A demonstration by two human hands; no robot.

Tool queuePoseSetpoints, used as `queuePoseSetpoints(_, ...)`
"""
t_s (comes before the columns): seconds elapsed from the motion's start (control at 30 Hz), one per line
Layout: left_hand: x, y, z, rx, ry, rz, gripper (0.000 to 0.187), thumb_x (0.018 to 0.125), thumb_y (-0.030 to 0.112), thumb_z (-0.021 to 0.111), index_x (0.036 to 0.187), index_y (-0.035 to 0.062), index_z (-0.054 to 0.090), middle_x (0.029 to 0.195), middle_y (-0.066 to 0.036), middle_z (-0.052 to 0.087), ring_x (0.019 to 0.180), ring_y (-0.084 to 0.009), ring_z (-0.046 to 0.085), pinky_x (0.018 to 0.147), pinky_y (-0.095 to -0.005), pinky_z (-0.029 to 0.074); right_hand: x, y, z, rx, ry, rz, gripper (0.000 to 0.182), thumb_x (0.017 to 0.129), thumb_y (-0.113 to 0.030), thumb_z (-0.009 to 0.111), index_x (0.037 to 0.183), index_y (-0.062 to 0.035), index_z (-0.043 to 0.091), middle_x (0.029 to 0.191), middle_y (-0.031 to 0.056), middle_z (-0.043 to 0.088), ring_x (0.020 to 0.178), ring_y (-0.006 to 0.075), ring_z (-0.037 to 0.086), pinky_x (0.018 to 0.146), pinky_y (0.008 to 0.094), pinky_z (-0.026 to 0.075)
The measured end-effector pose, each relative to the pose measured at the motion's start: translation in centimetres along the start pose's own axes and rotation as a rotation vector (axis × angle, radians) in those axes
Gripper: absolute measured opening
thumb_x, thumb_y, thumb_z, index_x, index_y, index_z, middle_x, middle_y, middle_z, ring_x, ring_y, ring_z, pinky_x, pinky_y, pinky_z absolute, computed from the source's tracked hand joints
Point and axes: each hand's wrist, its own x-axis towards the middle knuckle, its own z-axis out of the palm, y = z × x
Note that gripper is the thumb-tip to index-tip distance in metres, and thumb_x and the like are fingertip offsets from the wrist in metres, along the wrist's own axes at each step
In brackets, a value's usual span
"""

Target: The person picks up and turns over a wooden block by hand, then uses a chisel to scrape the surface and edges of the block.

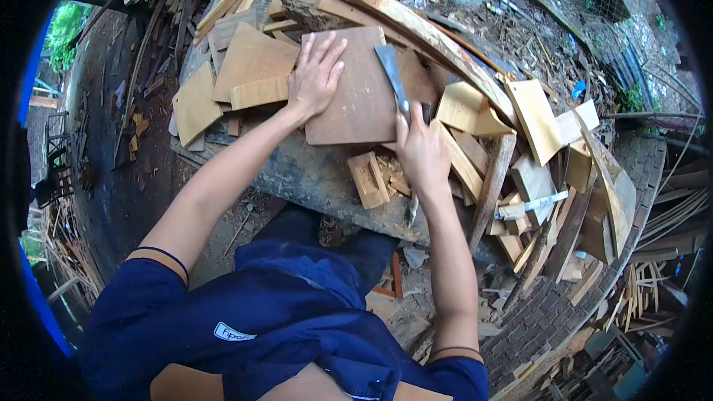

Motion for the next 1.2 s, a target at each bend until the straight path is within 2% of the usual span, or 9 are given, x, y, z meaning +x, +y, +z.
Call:
queuePoseSetpoints(0.13,-0.3,0.7,-0.7,-0.053,-0.064,-0.033,0.044,0.1,0.032,0.047,0.143,0.0244,0.049,0.155,-0.001,0.037,0.146,-0.0349,0.024,0.115,-0.0469,0.034,5.4,-2.2,0.1,0.019,-0.069,0.044,0.037,0.102,-0.041,0.041,0.116,-0.0087,0.05,0.084,0.0305,0.067,0.085,0.0501,0.066,0.075,0.0586,0.052)
queuePoseSetpoints(0.37,-0.4,0.2,0.0,-0.029,-0.024,-0.021,0.044,0.098,0.033,0.049,0.141,0.0269,0.051,0.156,0.002,0.036,0.148,-0.032,0.022,0.11,-0.0473,0.042,1.7,-1.3,-0.8,-0.025,-0.035,0.025,0.036,0.101,-0.04,0.043,0.116,-0.0088,0.051,0.083,0.0303,0.067,0.081,0.0492,0.066,0.073,0.0583,0.051)
queuePoseSetpoints(0.47,-0.3,0.5,-0.4,-0.049,-0.032,-0.012,0.043,0.1,0.033,0.046,0.142,0.0246,0.05,0.155,-0.001,0.038,0.146,-0.0351,0.025,0.115,-0.0473,0.033,5.3,-2.0,-0.3,-0.017,-0.047,0.025,0.036,0.101,-0.041,0.041,0.117,-0.0103,0.05,0.085,0.029,0.068,0.083,0.0484,0.067,0.074,0.0575,0.052)
queuePoseSetpoints(0.73,-0.5,0.1,0.3,-0.037,-0.007,0.011,0.043,0.1,0.032,0.046,0.142,0.0239,0.051,0.154,-0.003,0.039,0.145,-0.0363,0.027,0.116,-0.0452,0.032,1.9,-1.9,-1.1,-0.043,-0.129,0.112,0.036,0.1,-0.042,0.042,0.119,-0.0118,0.051,0.087,0.0302,0.068,0.087,0.048,0.067,0.076,0.0578,0.052)
queuePoseSetpoints(0.87,-0.1,-0.1,0.4,-0.069,0.026,0.034,0.042,0.1,0.03,0.046,0.14,0.0218,0.052,0.154,-0.003,0.039,0.145,-0.0368,0.026,0.117,-0.0447,0.029,4.5,-1.9,-0.2,-0.043,-0.018,0.052,0.037,0.101,-0.042,0.042,0.119,-0.0117,0.05,0.089,0.0292,0.068,0.087,0.0484,0.067,0.075,0.0575,0.053)
queuePoseSetpoints(0.93,0.0,-0.5,1.2,-0.007,0.07,0.047,0.041,0.098,0.033,0.049,0.138,0.0254,0.054,0.154,0.001,0.039,0.145,-0.0334,0.028,0.111,-0.0487,0.04,3.0,-2.1,0.0,-0.012,-0.017,0.069,0.036,0.101,-0.042,0.042,0.12,-0.0121,0.05,0.09,0.029,0.068,0.087,0.0489,0.066,0.077,0.0568,0.053)
queuePoseSetpoints(1.0,0.0,-0.6,1.4,-0.022,0.069,0.041,0.042,0.098,0.033,0.049,0.139,0.0254,0.054,0.154,0.001,0.039,0.146,-0.0332,0.027,0.111,-0.0485,0.04,-2.1,0.0,0.7,-0.048,0.063,-0.005,0.036,0.101,-0.043,0.044,0.125,-0.0162,0.048,0.081,0.0267,0.068,0.076,0.0486,0.066,0.069,0.0574,0.053)
queuePoseSetpoints(1.07,0.1,-0.4,1.3,-0.04,0.07,0.021,0.042,0.098,0.033,0.049,0.139,0.0253,0.054,0.154,0.001,0.039,0.146,-0.033,0.026,0.112,-0.0484,0.039,-8.3,-1.2,-1.9,-0.058,-0.077,0.146,0.036,0.101,-0.041,0.045,0.129,-0.0182,0.048,0.078,0.0281,0.067,0.075,0.0484,0.066,0.065,0.0586,0.053)
queuePoseSetpoints(1.2,-0.1,-0.1,0.9,-0.034,0.011,-0.015,0.043,0.099,0.033,0.047,0.141,0.0259,0.052,0.156,0.001,0.036,0.147,-0.0327,0.024,0.114,-0.0479,0.036,-14.2,-0.1,-1.9,-0.02,-0.09,0.21,0.04,0.101,-0.041,0.046,0.133,-0.0165,0.048,0.079,0.0278,0.067,0.077,0.0487,0.066,0.068,0.0584,0.053)
